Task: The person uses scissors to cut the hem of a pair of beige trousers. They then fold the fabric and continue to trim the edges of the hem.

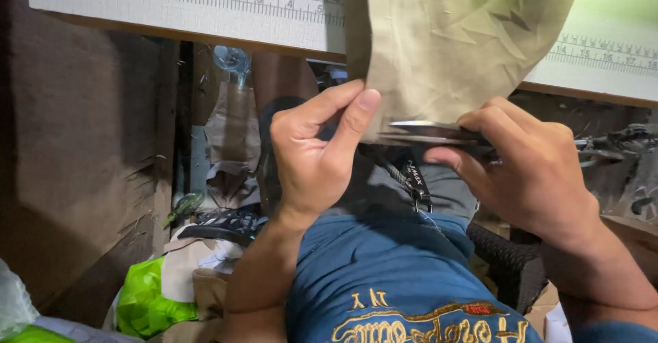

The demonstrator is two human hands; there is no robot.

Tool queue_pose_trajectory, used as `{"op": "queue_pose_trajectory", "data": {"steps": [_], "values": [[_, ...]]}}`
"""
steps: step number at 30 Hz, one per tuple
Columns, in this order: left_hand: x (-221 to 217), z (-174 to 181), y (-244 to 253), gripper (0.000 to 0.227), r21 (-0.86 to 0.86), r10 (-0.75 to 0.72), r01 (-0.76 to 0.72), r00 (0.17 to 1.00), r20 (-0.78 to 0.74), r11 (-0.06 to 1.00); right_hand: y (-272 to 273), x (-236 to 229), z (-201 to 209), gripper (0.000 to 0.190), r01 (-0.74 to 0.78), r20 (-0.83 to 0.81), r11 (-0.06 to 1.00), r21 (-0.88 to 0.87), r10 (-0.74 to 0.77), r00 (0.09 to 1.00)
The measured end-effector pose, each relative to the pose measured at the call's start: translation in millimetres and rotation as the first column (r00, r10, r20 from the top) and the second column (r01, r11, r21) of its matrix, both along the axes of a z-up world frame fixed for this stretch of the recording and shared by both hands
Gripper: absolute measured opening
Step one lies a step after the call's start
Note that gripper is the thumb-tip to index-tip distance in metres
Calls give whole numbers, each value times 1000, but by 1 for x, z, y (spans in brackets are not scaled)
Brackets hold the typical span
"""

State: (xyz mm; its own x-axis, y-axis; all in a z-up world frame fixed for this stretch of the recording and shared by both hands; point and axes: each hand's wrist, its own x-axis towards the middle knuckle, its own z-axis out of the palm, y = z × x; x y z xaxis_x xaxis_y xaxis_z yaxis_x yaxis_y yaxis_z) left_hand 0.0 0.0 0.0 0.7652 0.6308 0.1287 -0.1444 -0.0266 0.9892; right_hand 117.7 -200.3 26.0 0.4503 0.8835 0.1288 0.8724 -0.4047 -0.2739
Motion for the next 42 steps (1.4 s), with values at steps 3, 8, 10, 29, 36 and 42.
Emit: {"op": "queue_pose_trajectory", "data": {"steps": [3, 8, 10, 29, 36, 42], "values": [[1, 2, 0, 22, 5, -16, 16, 1000, 2, 1000, 3, 0, -2, 44, -13, 0, 999, 31, 13, 1000], [-13, -8, -1, 30, -41, -57, 56, 998, -22, 998, 6, 2, -1, 45, 37, -13, 997, 67, -36, 999], [-17, -9, 1, 38, -67, -86, 84, 996, -32, 994, 6, 3, 1, 45, 47, -11, 996, 73, -46, 999], [-18, -24, -7, 28, 171, -18, 10, 999, 49, 985, 23, 13, 6, 49, -33, -42, 999, 13, 34, 999], [-29, -36, -5, 26, 55, 41, -39, 999, -20, 998, 18, 33, 14, 50, 61, -143, 992, -115, -77, 987], [-24, -36, -4, 31, -56, 71, -70, 997, 31, 996, 30, 19, 16, 46, -6, -118, 993, -119, -8, 993]]}}
